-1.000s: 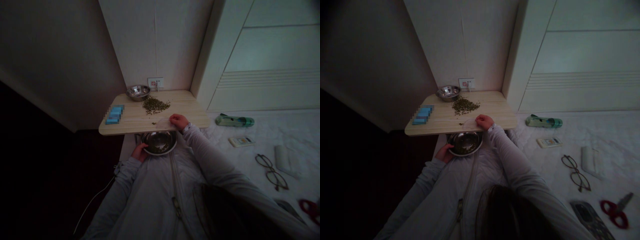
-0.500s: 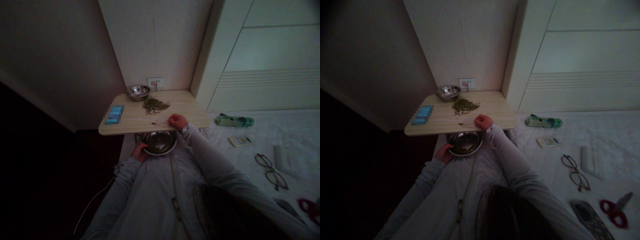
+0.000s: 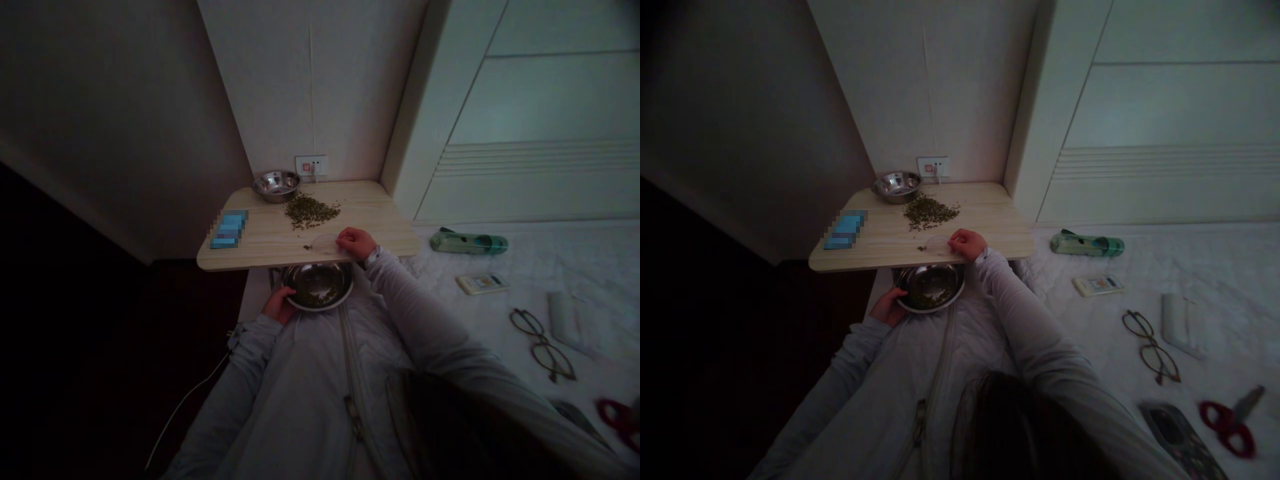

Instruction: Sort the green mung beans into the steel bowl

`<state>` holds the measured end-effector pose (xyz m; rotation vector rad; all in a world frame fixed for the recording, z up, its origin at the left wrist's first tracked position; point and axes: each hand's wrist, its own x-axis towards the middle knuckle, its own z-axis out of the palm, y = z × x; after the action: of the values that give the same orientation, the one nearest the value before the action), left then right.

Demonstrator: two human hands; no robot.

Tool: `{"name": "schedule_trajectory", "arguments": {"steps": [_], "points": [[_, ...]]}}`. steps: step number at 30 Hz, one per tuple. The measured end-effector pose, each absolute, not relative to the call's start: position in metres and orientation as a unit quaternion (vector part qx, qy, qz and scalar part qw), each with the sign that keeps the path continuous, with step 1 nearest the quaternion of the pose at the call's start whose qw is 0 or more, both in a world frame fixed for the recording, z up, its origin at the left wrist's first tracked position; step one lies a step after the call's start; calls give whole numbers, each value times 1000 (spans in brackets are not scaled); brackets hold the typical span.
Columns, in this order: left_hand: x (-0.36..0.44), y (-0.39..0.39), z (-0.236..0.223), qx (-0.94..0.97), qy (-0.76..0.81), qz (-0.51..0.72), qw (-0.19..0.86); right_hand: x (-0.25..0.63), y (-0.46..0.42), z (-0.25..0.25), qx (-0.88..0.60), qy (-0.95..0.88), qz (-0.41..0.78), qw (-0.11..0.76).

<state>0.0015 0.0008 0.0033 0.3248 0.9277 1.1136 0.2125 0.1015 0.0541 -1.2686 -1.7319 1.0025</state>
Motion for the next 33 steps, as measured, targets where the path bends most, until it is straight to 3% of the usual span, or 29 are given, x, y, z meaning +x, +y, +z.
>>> {"name": "schedule_trajectory", "arguments": {"steps": [23,33], "points": [[2,1,5,142,413,504,745,212,105,49,-539,-669,340,381],[1,1,3,146,425,499,741,211,106,49,-589,-665,259,380]]}}
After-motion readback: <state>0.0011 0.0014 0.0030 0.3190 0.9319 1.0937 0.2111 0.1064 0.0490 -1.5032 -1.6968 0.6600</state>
